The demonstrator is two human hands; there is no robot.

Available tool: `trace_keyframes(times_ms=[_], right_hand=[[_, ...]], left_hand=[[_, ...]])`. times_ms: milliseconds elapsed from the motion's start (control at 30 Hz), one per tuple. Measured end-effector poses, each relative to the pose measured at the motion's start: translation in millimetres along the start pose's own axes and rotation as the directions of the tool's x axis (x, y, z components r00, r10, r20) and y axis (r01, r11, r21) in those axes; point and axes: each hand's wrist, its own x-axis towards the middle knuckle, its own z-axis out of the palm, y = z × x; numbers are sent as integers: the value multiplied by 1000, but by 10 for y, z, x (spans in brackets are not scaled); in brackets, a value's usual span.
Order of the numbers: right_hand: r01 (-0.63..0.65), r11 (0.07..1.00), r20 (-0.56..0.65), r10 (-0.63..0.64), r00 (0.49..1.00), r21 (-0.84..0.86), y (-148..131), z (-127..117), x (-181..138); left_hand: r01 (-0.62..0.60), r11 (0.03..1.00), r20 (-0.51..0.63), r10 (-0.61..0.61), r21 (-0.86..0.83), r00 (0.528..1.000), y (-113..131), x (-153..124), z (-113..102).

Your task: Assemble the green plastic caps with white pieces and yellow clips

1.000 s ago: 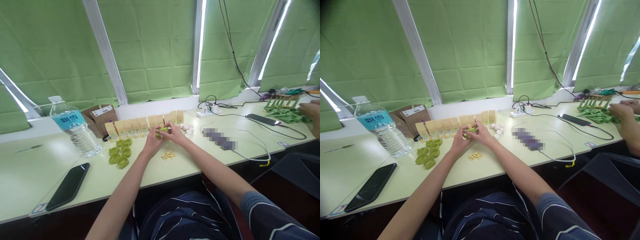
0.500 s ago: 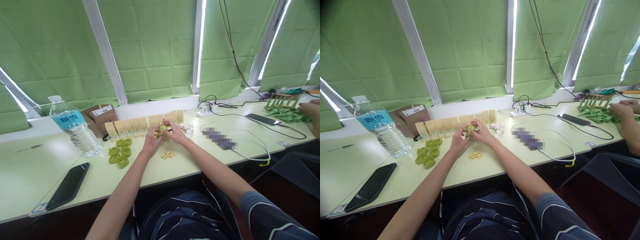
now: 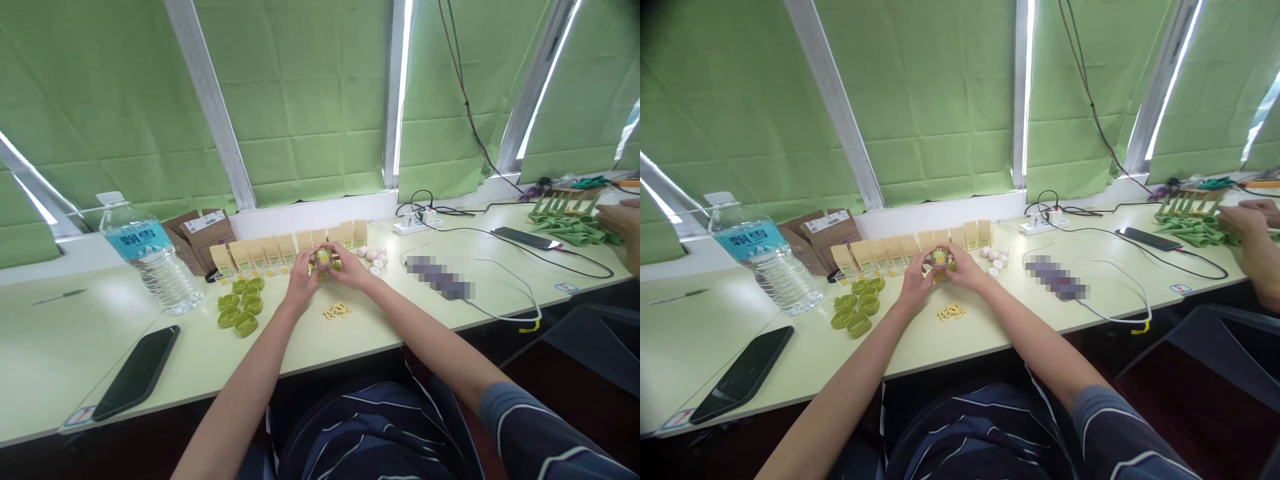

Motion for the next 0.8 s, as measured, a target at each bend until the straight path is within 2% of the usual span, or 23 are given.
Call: trace_keyframes(times_ms=[367,633,800], right_hand=[[-26,999,23,26,999,-19,20,0,-5],[21,998,58,-18,998,-52,-33,-57,5],[-16,999,83,19,996,-29,-75,-69,22]], left_hand=[[39,999,33,-38,-20,999,-63,-9,1],[7,1000,52,-7,2,999,-127,-12,23],[3,1000,66,-3,5,998,-112,-11,17]])
